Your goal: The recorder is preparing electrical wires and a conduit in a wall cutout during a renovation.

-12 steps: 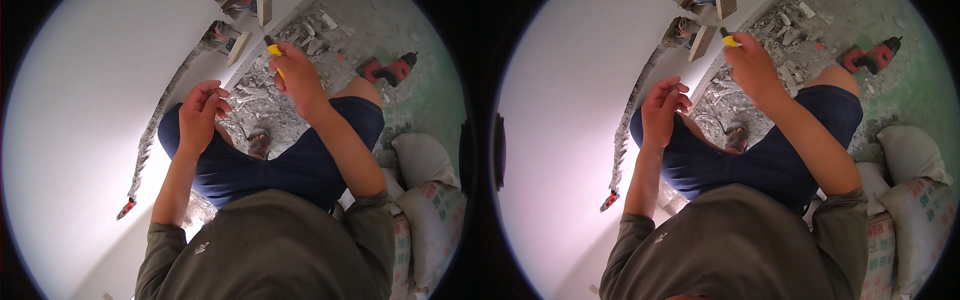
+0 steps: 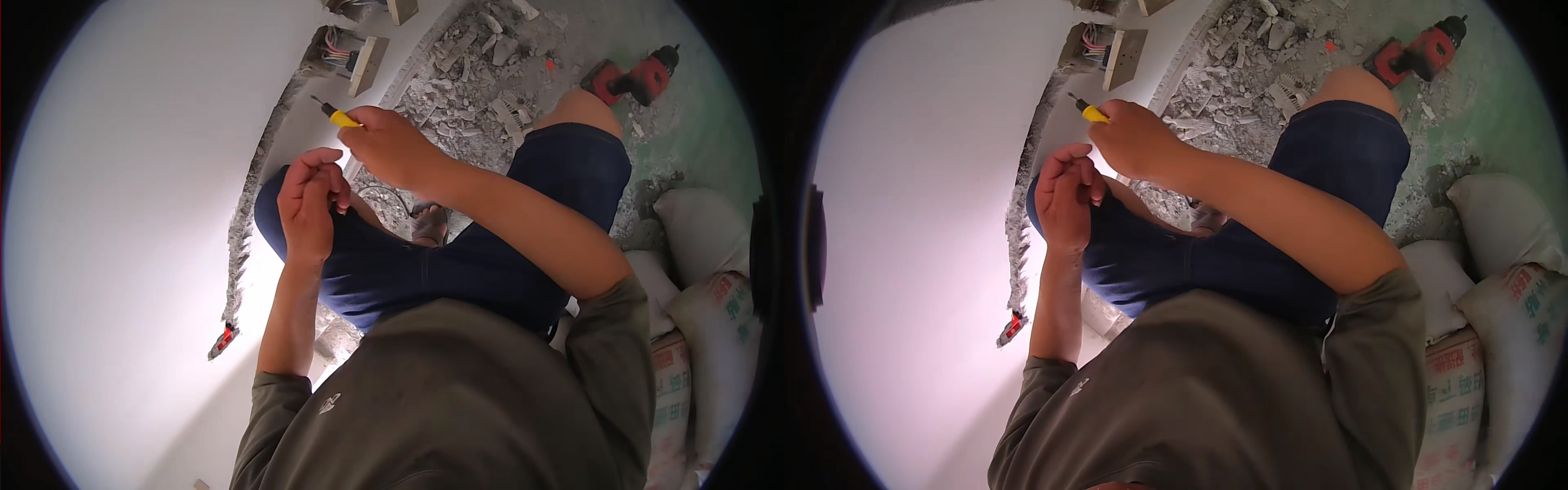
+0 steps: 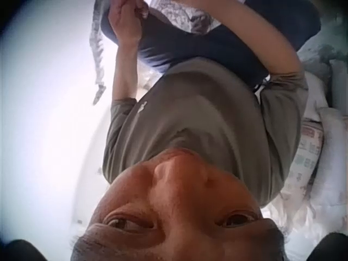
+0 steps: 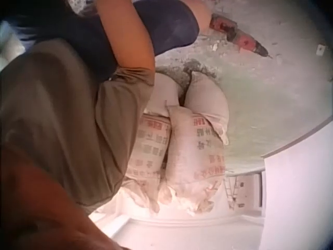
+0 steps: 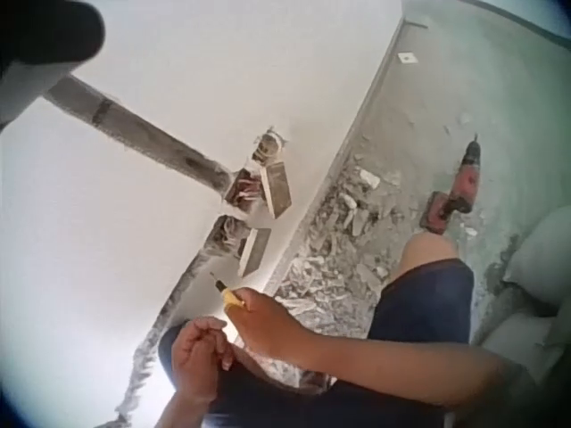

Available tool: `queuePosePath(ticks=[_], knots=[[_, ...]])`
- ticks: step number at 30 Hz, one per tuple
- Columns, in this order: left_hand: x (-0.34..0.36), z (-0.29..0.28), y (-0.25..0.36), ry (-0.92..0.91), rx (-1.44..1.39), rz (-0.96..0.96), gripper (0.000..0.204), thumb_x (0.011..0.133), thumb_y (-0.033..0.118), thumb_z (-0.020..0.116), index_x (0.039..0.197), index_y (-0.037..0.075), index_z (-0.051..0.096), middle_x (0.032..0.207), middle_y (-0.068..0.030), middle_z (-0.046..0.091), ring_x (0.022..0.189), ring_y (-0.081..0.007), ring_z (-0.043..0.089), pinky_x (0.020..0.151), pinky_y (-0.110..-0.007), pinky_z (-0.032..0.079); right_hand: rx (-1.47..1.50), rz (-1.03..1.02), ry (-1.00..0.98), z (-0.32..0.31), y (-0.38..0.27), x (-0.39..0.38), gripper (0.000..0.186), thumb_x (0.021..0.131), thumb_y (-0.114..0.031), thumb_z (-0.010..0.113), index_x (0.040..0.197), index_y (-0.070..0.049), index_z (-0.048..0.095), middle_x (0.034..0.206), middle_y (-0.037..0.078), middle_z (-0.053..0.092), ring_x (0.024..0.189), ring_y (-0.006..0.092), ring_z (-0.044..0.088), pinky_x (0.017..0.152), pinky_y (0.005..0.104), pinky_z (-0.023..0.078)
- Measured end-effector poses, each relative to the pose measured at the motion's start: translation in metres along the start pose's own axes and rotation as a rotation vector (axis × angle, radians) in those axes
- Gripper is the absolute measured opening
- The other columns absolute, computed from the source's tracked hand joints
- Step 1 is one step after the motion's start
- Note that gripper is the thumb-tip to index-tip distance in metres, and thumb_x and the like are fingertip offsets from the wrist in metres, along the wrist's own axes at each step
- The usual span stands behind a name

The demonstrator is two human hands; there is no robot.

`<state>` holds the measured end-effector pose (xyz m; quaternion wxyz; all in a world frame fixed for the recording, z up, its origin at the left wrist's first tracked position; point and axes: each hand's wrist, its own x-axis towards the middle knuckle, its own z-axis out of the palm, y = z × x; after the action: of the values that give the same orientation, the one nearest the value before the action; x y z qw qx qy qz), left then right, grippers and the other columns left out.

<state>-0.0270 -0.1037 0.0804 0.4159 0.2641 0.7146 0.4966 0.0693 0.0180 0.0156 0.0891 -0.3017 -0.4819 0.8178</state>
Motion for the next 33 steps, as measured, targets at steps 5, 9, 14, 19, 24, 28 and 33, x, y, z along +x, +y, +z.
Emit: queuePosePath(ticks=[5,9,14,19,24,28,33], knots=[[-0.002,-0.005,0.007,0.067,0.115,0.187,0.027,0.095,0.000,0.034,0.108,-0.001,0.058,0.074,-0.0022,0.049,0.060,-0.0085,0.045,0.054,-0.021,0.038,0.080,-0.113,0.075,0.025,0.014,0.023,0.028,0.091,-0.022,0.052,0.105,0.001,0.059,0.078,0.006,0.060,0.063,0.0130,0.052,0.058,0.0309,0.043],[-0.003,-0.004,0.008,0.114,0.215,0.267,0.027,0.095,0.000,0.034,0.108,-0.003,0.057,0.074,-0.0037,0.048,0.059,-0.0102,0.045,0.053,-0.023,0.038,0.049,-0.192,0.126,0.044,0.007,0.042,0.025,0.091,-0.022,0.052,0.097,0.001,0.059,0.075,0.006,0.059,0.063,0.0140,0.052,0.058,0.0319,0.043],[-0.011,0.003,0.011,0.012,0.382,0.466,0.024,0.096,-0.003,0.036,0.107,-0.004,0.057,0.070,-0.0026,0.049,0.059,-0.0087,0.046,0.054,-0.022,0.038,0.377,-0.041,0.287,0.061,0.001,0.052,0.025,0.090,-0.023,0.051,0.090,0.001,0.058,0.075,0.012,0.061,0.061,0.0223,0.058,0.059,0.0386,0.045],[-0.017,-0.004,0.004,0.079,0.445,0.480,0.025,0.095,-0.005,0.036,0.103,-0.003,0.059,0.068,-0.0026,0.050,0.059,-0.0082,0.047,0.054,-0.021,0.038,0.076,-0.150,0.296,0.053,0.005,0.049,0.029,0.091,-0.026,0.052,0.083,0.001,0.059,0.071,0.013,0.061,0.062,0.0252,0.059,0.060,0.0414,0.045],[-0.025,0.000,-0.004,0.071,0.446,0.472,0.025,0.091,-0.008,0.037,0.098,-0.004,0.060,0.068,-0.0032,0.051,0.059,-0.0082,0.047,0.054,-0.021,0.037,-0.106,-0.074,0.177,0.040,0.003,0.049,0.034,0.092,-0.029,0.050,0.081,0.001,0.061,0.065,0.015,0.060,0.062,0.0301,0.057,0.062,0.0447,0.045],[-0.037,-0.011,-0.006,0.116,0.495,0.494,0.024,0.090,-0.009,0.037,0.096,-0.005,0.060,0.068,-0.0032,0.051,0.058,-0.0082,0.047,0.054,-0.021,0.037,-0.169,-0.139,0.170,0.040,-0.010,0.029,0.038,0.095,-0.029,0.045,0.101,0.005,0.060,0.098,0.025,0.066,0.093,0.0392,0.065,0.084,0.0459,0.050],[-0.047,-0.020,-0.003,0.168,0.552,0.504,0.024,0.088,-0.011,0.037,0.095,-0.006,0.060,0.071,-0.0045,0.052,0.058,-0.0087,0.046,0.052,-0.022,0.036,-0.063,-0.089,0.254,0.052,0.011,0.025,0.037,0.096,-0.028,0.044,0.111,0.003,0.056,0.094,0.024,0.067,0.093,0.0397,0.065,0.084,0.0465,0.049]])
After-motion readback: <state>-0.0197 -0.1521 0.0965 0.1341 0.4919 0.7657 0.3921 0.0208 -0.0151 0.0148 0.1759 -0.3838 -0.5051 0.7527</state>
